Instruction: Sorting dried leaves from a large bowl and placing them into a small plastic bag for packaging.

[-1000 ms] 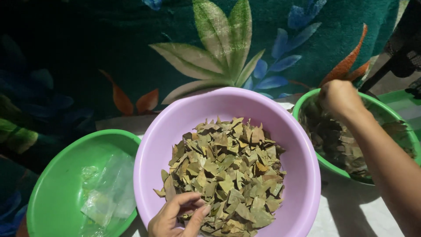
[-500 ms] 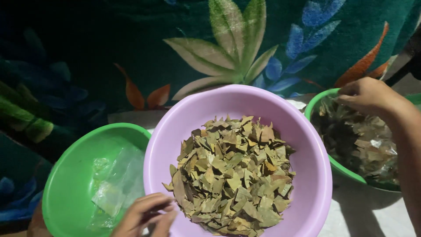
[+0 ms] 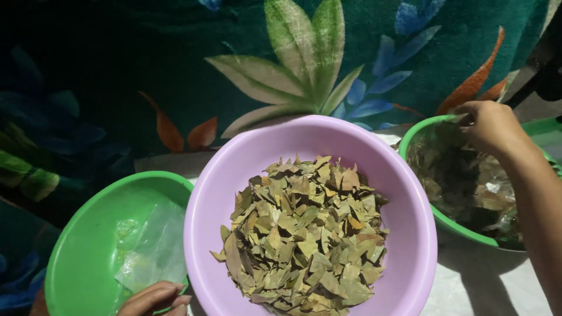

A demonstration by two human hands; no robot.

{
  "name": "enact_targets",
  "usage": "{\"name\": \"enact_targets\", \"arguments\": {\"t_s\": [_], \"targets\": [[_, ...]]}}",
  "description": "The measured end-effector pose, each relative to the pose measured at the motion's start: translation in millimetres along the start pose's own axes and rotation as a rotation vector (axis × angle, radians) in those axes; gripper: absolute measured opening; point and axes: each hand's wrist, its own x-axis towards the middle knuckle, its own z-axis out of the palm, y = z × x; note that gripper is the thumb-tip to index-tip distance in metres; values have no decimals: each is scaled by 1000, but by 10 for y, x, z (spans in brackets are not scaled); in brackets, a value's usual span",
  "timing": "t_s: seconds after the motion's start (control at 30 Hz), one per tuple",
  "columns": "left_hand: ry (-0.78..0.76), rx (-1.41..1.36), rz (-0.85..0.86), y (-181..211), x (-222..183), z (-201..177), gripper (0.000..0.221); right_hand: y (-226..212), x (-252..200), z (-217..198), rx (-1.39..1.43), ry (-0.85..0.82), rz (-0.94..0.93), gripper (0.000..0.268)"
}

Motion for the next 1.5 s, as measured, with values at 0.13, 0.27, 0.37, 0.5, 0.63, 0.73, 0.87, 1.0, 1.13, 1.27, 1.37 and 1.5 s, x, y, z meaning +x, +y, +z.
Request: {"name": "enact_targets", "arguments": {"t_s": [0.13, 0.27, 0.37, 0.5, 0.63, 0.73, 0.87, 1.0, 1.13, 1.27, 1.37, 1.5], "targets": [[50, -183, 20, -54, -11, 105, 58, 206, 166, 259, -33, 23, -71, 47], [34, -175, -92, 144, -4, 154, 60, 87, 182, 414, -88, -170, -77, 43], [-24, -92, -132, 43, 131, 120, 56, 12, 64, 438, 82, -126, -54, 46], [-137, 165, 116, 176, 207, -43, 42, 306, 234, 523, 64, 92, -150, 69], [-205, -73, -334, 112, 266, -145, 48, 150, 27, 154, 189, 181, -97, 57], [-197, -79, -338, 249, 259, -65, 43, 99, -43, -55, 182, 243, -90, 37], [-238, 126, 59, 24, 275, -88, 46, 216, 12, -211, 23, 509, -66, 40], [-282, 314, 472, -238, 278, -183, 34, -310, -125, -547, 478, 53, 92, 47], [-308, 21, 239, -486, 221, -259, 44, -142, 127, -131, -103, 43, -162, 43], [-683, 87, 596, -1426, 523, -612, 60, -24, 162, -3, -37, 201, -324, 26], [-439, 56, 358, -1128, 272, -534, 45, 178, 206, -57, 357, 130, -80, 21], [-339, 52, 460, -661, 238, -250, 54, 384, 246, -7, 393, 98, -92, 13]]}}
